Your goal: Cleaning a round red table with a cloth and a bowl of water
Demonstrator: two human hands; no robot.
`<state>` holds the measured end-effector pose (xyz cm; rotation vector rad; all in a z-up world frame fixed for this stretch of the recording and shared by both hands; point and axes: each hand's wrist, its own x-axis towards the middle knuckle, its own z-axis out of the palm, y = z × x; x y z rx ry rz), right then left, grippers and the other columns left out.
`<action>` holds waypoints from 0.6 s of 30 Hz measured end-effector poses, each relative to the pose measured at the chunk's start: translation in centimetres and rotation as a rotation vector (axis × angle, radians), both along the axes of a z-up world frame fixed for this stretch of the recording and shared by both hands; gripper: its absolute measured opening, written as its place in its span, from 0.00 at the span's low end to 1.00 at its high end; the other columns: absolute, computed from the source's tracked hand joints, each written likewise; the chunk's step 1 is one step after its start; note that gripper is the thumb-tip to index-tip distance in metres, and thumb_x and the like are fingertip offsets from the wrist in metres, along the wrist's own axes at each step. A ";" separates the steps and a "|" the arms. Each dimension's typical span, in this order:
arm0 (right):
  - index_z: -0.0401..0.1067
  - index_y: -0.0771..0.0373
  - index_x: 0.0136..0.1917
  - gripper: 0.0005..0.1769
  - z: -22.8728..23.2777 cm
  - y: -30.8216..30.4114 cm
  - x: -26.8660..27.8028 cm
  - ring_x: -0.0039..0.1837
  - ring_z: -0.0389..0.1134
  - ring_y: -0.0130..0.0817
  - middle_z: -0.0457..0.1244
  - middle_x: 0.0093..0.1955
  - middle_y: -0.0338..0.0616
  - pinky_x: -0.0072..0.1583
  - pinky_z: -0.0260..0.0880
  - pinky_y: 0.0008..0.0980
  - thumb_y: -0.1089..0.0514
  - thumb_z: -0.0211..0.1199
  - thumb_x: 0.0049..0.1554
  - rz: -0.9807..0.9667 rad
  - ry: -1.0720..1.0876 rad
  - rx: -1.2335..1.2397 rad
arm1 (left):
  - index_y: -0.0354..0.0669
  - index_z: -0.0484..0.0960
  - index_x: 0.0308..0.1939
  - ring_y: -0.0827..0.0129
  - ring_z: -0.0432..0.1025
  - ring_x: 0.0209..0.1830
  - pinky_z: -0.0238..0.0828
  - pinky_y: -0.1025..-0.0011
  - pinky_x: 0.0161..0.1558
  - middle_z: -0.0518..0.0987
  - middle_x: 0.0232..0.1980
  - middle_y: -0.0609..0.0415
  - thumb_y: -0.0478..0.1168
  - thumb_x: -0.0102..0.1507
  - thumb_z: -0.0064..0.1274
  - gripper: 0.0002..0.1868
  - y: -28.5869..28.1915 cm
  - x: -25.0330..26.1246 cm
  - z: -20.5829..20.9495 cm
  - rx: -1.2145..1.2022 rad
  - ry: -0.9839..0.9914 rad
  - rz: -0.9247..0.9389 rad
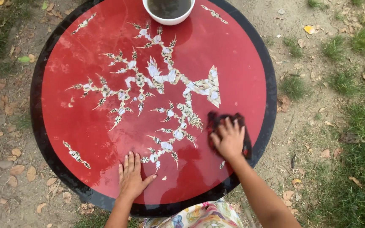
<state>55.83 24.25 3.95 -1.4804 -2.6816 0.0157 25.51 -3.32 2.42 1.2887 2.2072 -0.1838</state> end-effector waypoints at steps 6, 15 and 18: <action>0.65 0.47 0.75 0.40 -1.8 8.6 -8.8 0.83 0.40 0.62 0.48 0.84 0.45 0.76 0.32 0.71 0.25 0.48 0.58 -0.369 0.013 -0.077 | 0.48 0.22 0.81 0.58 0.13 0.84 0.11 0.49 0.77 0.19 0.85 0.51 0.80 0.61 0.38 0.63 0.7 -0.5 2.1 -0.082 -0.112 -0.006; 0.74 0.50 0.67 0.32 -2.3 -8.1 -19.4 0.79 0.51 0.57 0.58 0.77 0.44 0.75 0.42 0.65 0.34 0.56 0.57 0.588 0.145 -0.181 | 0.48 0.23 0.81 0.57 0.14 0.84 0.12 0.47 0.77 0.19 0.85 0.50 0.81 0.61 0.37 0.64 0.7 -0.4 1.4 -0.136 -0.090 -0.025; 0.77 0.48 0.63 0.27 -2.6 -6.5 -18.3 0.80 0.52 0.54 0.59 0.77 0.41 0.76 0.42 0.66 0.33 0.54 0.60 0.736 0.187 -0.188 | 0.47 0.23 0.81 0.55 0.13 0.84 0.12 0.47 0.77 0.18 0.85 0.49 0.80 0.61 0.43 0.66 0.7 -0.4 1.8 -0.148 -0.101 -0.036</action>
